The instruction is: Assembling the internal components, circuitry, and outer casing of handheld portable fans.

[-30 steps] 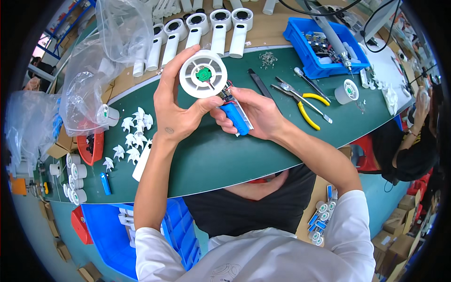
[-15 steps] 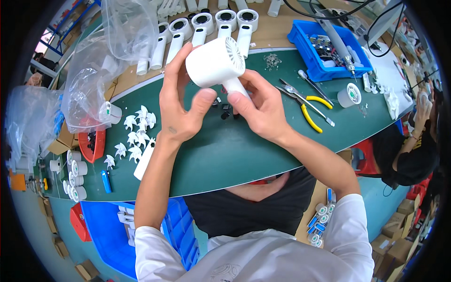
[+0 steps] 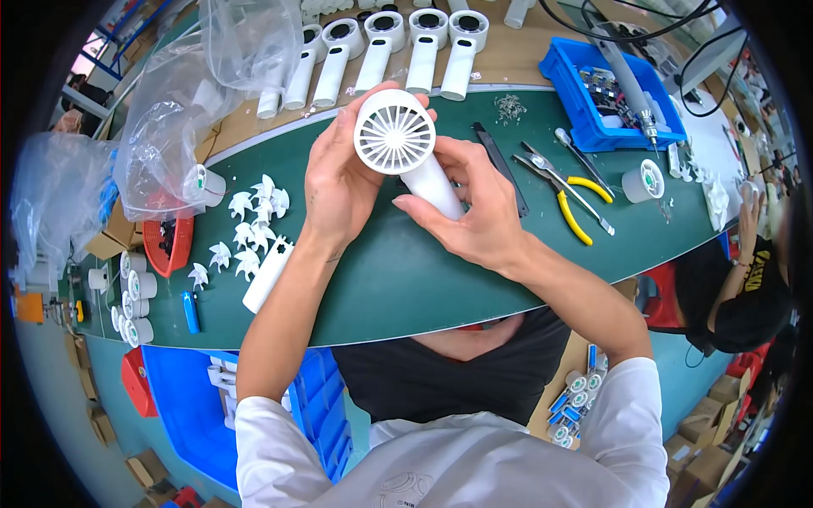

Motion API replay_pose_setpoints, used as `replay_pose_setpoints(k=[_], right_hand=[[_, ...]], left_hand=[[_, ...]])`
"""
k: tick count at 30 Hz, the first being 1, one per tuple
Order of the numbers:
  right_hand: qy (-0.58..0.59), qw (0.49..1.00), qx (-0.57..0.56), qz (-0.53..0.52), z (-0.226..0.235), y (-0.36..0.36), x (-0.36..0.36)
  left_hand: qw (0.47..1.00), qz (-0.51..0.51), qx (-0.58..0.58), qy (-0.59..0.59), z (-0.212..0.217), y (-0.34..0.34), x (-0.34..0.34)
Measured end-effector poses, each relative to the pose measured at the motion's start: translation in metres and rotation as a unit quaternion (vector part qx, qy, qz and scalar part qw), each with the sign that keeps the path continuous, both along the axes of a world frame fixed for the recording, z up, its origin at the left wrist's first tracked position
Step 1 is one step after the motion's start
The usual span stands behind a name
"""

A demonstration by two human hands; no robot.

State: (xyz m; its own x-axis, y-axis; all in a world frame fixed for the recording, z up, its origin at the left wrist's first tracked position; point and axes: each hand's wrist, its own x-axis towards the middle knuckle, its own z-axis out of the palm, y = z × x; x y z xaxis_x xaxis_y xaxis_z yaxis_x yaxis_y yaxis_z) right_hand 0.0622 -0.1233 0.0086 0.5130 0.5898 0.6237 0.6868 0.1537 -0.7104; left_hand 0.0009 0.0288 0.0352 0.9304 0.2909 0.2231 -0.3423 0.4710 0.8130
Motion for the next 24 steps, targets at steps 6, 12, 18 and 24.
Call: replay_pose_setpoints(k=[6, 12, 18, 24], right_hand=[[-0.002, 1.000, 0.008, 0.000, -0.001, 0.001, -0.001], [0.002, 1.000, 0.012, 0.003, -0.001, 0.000, -0.001], [0.002, 1.000, 0.007, 0.008, -0.001, 0.001, -0.001], [0.062, 0.998, 0.010, 0.021, 0.001, 0.000, 0.001]], left_hand=[[0.999, 0.013, 0.046, 0.005, -0.002, 0.002, -0.001], [0.996, 0.033, 0.085, 0.018, -0.004, 0.003, 0.000], [0.995, 0.036, 0.093, 0.024, -0.005, 0.005, -0.001], [0.998, 0.029, 0.047, 0.035, -0.015, 0.000, 0.004]])
